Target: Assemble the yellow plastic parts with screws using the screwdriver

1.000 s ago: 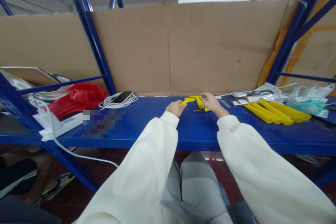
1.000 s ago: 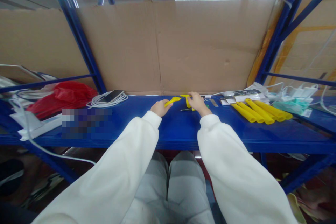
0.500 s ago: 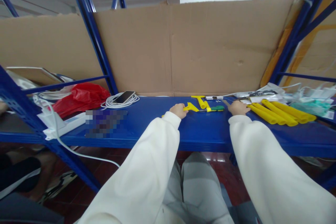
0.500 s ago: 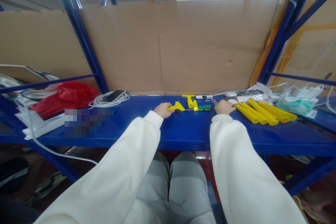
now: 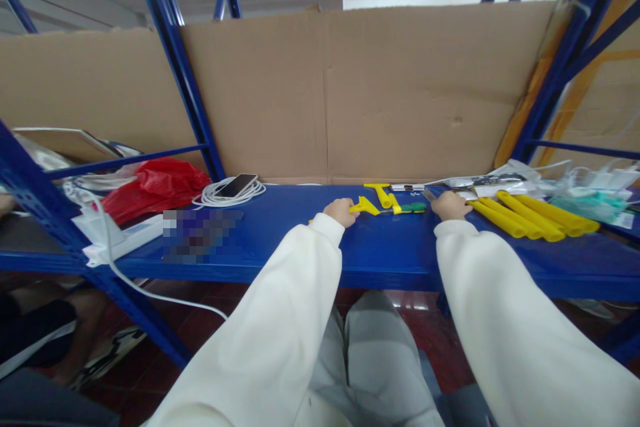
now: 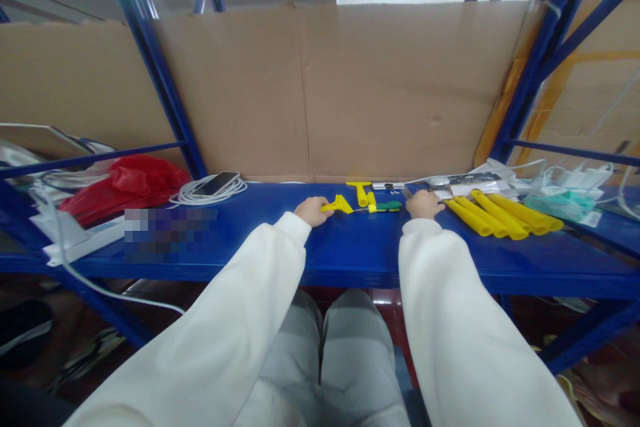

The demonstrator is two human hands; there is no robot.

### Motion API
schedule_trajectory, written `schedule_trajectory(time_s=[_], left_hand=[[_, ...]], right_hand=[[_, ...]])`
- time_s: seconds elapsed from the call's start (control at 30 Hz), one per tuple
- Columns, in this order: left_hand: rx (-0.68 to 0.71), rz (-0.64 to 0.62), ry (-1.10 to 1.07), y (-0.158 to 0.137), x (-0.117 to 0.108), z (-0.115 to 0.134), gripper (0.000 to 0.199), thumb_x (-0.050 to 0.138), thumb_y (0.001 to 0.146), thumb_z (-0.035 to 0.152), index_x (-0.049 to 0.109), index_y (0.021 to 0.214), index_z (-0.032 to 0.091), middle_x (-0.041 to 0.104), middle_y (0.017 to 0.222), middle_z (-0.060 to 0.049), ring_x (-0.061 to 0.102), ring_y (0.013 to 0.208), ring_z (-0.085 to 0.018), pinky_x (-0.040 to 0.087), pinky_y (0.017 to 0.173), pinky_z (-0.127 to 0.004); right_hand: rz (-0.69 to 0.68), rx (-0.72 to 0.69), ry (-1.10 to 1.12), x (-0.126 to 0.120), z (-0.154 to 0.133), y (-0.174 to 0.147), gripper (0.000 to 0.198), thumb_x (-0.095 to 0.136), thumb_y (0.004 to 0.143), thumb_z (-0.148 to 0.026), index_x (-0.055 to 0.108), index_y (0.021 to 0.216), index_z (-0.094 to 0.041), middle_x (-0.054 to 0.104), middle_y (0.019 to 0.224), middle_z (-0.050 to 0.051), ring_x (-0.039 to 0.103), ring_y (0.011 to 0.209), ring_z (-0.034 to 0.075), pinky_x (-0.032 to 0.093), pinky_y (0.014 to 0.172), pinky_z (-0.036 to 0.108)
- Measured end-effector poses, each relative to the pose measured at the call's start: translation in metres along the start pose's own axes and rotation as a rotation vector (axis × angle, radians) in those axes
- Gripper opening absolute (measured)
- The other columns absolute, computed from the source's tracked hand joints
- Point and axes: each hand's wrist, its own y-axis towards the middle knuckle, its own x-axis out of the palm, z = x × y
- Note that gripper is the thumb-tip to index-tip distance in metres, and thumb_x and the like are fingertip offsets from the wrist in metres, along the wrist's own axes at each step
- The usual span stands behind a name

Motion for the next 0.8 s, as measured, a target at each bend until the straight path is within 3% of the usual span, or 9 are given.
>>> schedule_trajectory(time_s=[0.2, 0.4, 0.5, 0.63, 0.8], left_hand=[[0.012, 0.004, -0.010, 0.001, 0.001, -0.001, 0.031, 0.062, 0.089, 0.036, 0.070, 0.115, 0.022, 0.072, 0.118, -0.008, 0.067, 0.109, -0.023, 0.050, 0.090, -0.028], [0.025, 0.007, -0.019, 0.002, 0.002, -0.002, 0.031, 0.063, 0.088, 0.035, 0.071, 0.114, 0.022, 0.072, 0.117, -0.009, 0.067, 0.108, -0.023, 0.050, 0.089, -0.028], [0.024, 0.016, -0.026, 0.002, 0.002, -0.001, 0.030, 0.063, 0.088, 0.035, 0.071, 0.113, 0.022, 0.073, 0.116, -0.009, 0.067, 0.108, -0.023, 0.050, 0.089, -0.028], [0.016, 0.026, -0.062, 0.003, 0.002, -0.001, 0.030, 0.064, 0.087, 0.034, 0.072, 0.113, 0.021, 0.073, 0.116, -0.009, 0.067, 0.109, -0.024, 0.050, 0.089, -0.029], [-0.011, 0.113, -0.117, 0.004, 0.001, -0.001, 0.028, 0.064, 0.087, 0.033, 0.072, 0.111, 0.021, 0.073, 0.114, -0.009, 0.067, 0.107, -0.024, 0.050, 0.088, -0.029]], right_hand=[[-0.017, 0.010, -0.003, -0.003, -0.002, 0.000, 0.042, 0.062, 0.080, -0.021, 0.064, 0.121, -0.007, 0.062, 0.125, 0.026, 0.056, 0.122, 0.035, 0.038, 0.100, 0.053], [0.037, 0.006, 0.066, -0.008, -0.006, -0.003, 0.040, 0.067, 0.080, -0.029, 0.068, 0.112, -0.006, 0.064, 0.122, 0.027, 0.058, 0.120, 0.037, 0.040, 0.099, 0.052], [0.075, -0.051, 0.139, -0.012, -0.011, -0.002, 0.028, 0.065, 0.082, -0.027, 0.072, 0.103, -0.010, 0.067, 0.116, 0.024, 0.061, 0.115, 0.036, 0.044, 0.096, 0.050], [0.068, -0.257, 0.369, -0.012, -0.026, -0.003, 0.019, 0.057, 0.084, -0.022, 0.072, 0.090, -0.013, 0.073, 0.095, 0.017, 0.066, 0.096, 0.028, 0.049, 0.085, 0.039], [-0.148, -0.602, 0.620, -0.004, -0.053, -0.025, 0.015, 0.061, 0.079, -0.025, 0.069, 0.071, -0.015, 0.070, 0.073, 0.006, 0.061, 0.069, 0.018, 0.046, 0.069, 0.028]])
